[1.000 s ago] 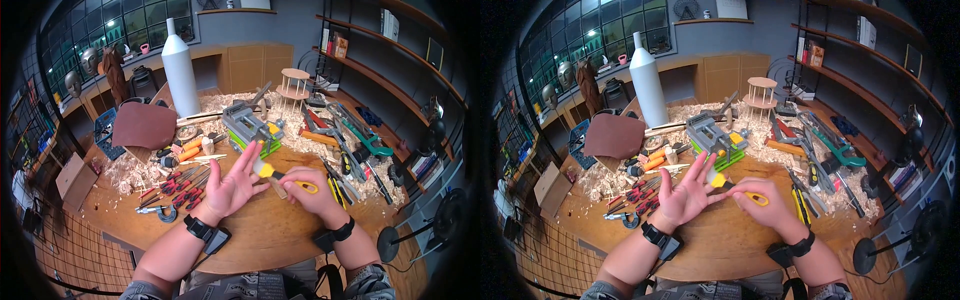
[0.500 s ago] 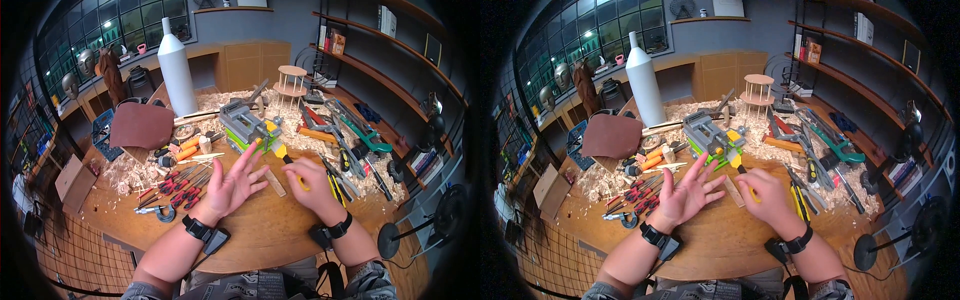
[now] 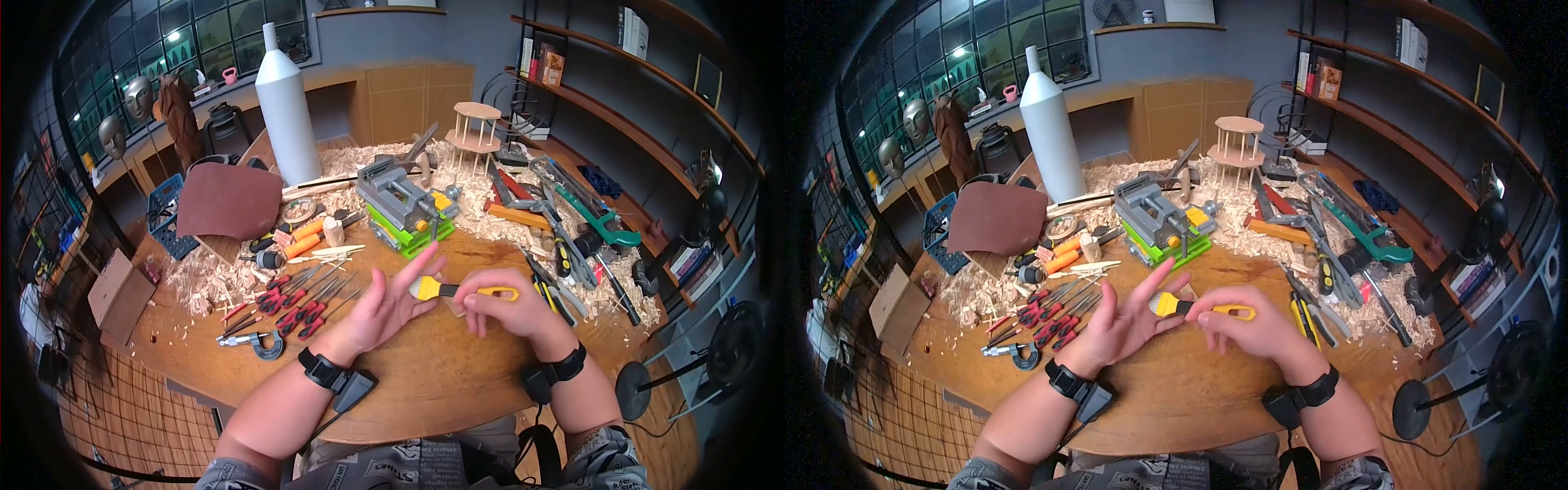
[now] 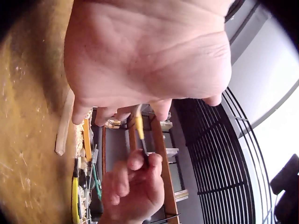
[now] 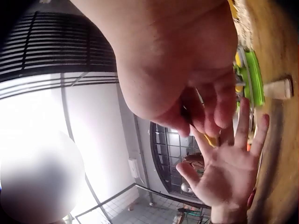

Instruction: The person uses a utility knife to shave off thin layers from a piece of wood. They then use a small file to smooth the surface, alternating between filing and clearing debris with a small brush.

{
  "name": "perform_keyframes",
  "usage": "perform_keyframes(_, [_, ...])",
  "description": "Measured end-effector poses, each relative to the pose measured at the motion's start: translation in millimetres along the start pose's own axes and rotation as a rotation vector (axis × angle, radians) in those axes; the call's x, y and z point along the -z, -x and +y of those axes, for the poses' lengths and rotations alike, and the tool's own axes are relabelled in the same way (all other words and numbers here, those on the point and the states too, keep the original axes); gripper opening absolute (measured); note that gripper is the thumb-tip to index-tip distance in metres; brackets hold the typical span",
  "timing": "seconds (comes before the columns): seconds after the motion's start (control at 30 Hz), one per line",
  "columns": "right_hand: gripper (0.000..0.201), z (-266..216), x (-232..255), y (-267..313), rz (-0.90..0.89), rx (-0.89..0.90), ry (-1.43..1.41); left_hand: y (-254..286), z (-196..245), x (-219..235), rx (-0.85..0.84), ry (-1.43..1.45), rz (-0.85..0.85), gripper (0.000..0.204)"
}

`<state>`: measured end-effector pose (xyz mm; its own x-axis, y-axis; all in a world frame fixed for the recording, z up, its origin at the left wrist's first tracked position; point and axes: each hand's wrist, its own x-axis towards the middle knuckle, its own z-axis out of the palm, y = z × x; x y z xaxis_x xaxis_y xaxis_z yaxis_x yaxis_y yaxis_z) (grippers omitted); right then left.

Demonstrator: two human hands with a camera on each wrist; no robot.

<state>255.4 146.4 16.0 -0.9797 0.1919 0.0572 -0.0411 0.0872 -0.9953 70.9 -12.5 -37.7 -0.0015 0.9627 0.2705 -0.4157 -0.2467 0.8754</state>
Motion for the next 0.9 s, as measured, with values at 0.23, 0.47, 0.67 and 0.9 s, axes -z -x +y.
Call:
perform_keyframes(0.23, [0.013, -3.1, 0.3, 10.5, 0.203, 0.19, 0.208, -0.8, -5.3, -2.3, -0.04, -0.099, 0.065, 0.109])
perform_keyframes(0.47, [0.027, 9.8, -23.0, -0.1, -0.06, 0.409, 0.751, -2.3, -6.8, 6.8, -0.041, 0.211, 0.212, 0.104])
perform_keyframes(0.67, [0.033, -2.4, -33.1, 0.6, -0.024, 0.505, 0.761, -5.9, -9.3, 12.1, -0.084, 0.083, 0.332, 0.097])
perform_keyframes(0.9, [0.013, -0.7, -10.1, -1.5, 0.048, 0.428, 0.827, -2.8, -3.9, 12.1, -0.06, 0.061, 0.451, 0.095])
